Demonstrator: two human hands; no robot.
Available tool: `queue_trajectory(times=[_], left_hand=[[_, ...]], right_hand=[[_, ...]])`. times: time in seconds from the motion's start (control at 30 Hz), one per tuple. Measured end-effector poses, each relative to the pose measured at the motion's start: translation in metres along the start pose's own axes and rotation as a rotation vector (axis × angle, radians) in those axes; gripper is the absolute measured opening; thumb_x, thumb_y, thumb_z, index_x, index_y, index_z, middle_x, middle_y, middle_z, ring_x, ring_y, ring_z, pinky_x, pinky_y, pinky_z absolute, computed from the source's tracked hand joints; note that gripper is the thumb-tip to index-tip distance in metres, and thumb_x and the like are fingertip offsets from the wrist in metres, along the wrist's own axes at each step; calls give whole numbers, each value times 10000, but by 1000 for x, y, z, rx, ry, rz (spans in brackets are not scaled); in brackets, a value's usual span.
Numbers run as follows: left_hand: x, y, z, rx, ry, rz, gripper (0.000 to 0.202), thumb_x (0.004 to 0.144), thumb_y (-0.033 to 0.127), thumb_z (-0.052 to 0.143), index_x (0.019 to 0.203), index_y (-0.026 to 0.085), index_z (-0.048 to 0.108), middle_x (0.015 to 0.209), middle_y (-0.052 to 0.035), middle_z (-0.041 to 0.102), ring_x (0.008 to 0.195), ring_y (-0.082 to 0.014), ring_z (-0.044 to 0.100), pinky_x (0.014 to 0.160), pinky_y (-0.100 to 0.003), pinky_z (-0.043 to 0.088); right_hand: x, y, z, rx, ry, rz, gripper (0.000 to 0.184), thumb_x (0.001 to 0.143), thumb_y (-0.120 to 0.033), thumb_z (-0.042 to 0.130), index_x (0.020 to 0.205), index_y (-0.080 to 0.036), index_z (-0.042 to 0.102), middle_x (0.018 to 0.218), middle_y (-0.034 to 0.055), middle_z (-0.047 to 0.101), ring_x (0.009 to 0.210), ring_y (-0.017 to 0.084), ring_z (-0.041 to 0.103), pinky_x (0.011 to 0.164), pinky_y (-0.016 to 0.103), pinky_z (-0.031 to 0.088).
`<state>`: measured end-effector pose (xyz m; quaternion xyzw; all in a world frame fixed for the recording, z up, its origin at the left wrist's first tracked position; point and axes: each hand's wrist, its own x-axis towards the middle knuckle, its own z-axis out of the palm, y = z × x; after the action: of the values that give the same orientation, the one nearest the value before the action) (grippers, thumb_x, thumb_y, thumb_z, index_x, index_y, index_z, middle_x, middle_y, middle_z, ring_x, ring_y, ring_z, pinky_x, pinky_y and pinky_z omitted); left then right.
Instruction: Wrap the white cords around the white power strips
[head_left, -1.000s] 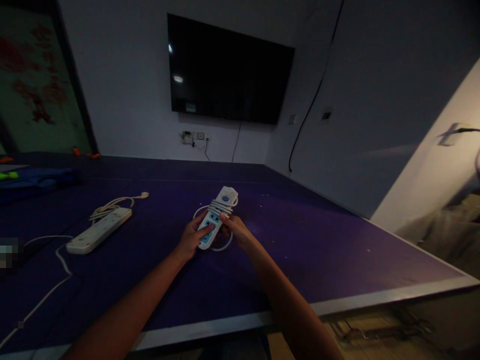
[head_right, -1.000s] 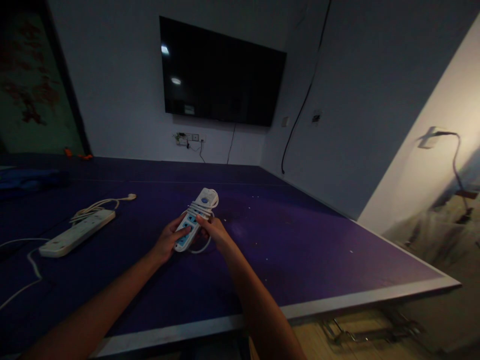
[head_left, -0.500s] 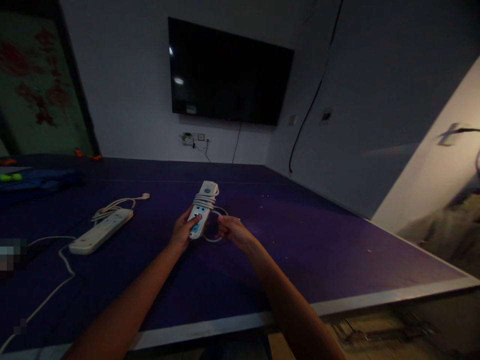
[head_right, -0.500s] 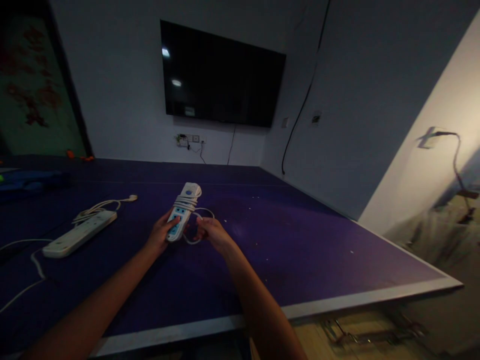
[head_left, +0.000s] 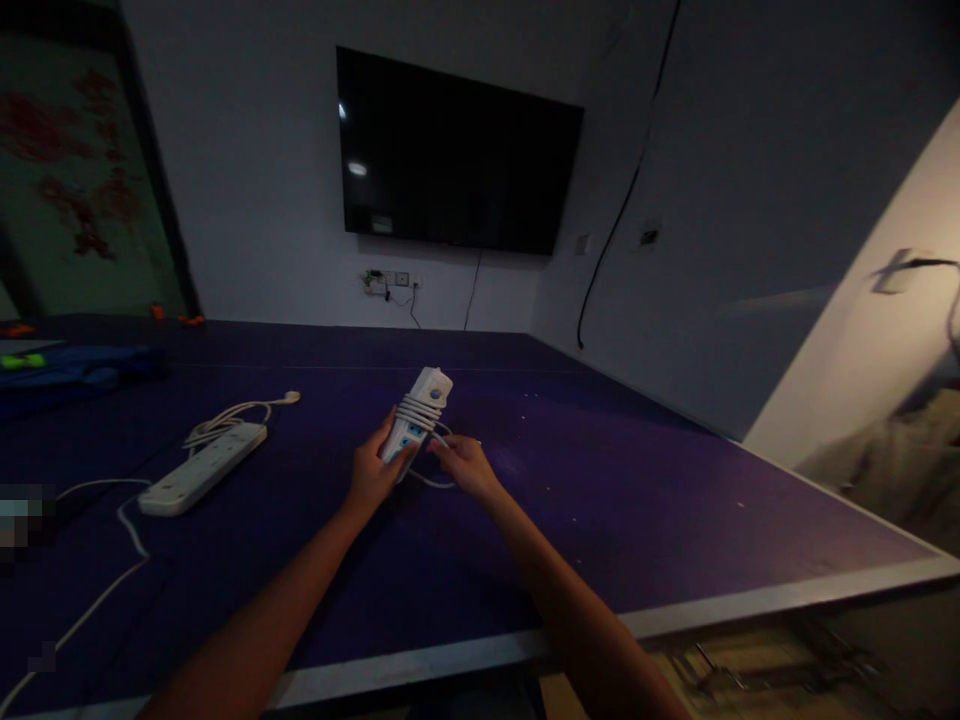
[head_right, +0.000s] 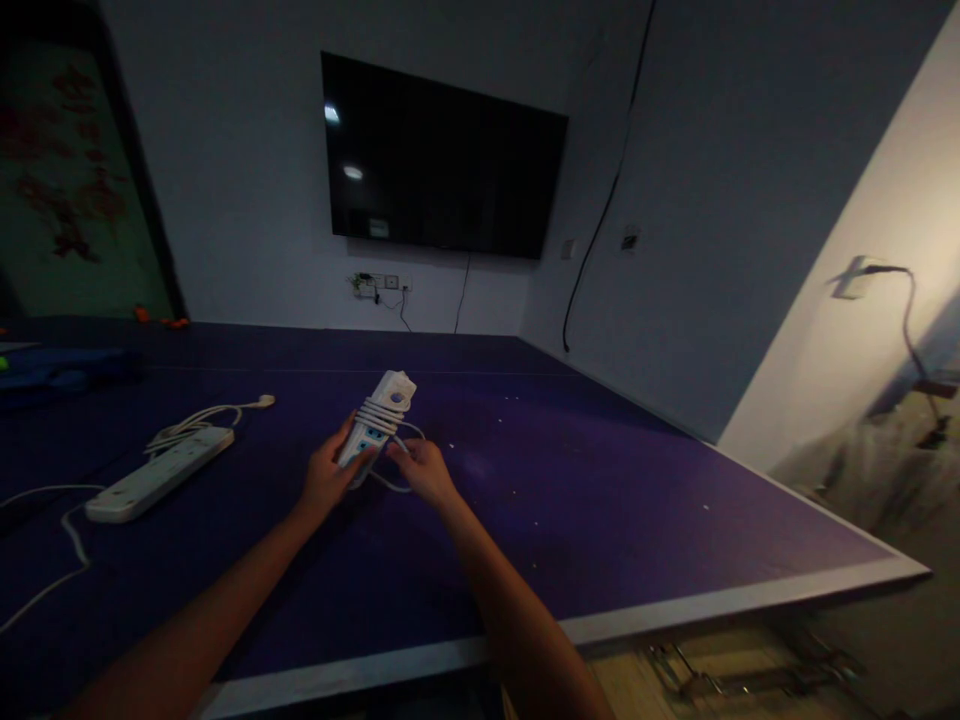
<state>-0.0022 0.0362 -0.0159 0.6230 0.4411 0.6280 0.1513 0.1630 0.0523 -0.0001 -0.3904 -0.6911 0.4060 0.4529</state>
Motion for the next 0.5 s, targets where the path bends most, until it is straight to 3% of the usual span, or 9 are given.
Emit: queue_trajectory(times=[0.13,0.27,0.5], left_hand=[[-7,1,-1,278,-51,247,634,826,357,573,1396,156,380,1274,-139,577,1101,-240,596,939,-344,467],[-12,3,0,481,-75,451,557,895,300,469,1423,190,330,1254,-132,592,1086,-216,604,918,-328,486],[-16,-1,5,725,-74,620,534,927,267,399,1443,215,275,1330,-158,522,1012,-224,633,819,-336,529]], right_hand=[[-6,-7,1,-129,8,-41,490,737,-603,528,638,-130,605,497,-42,414,458,64,345,438,200,194],[-10,-11,4,-169,17,-21,524,726,-642,518,558,-146,534,463,-46,367,446,63,329,430,206,178],[-9,-4,6,-139,95,25,571,677,-712,521,548,-156,494,487,-34,382,459,68,340,413,204,210]])
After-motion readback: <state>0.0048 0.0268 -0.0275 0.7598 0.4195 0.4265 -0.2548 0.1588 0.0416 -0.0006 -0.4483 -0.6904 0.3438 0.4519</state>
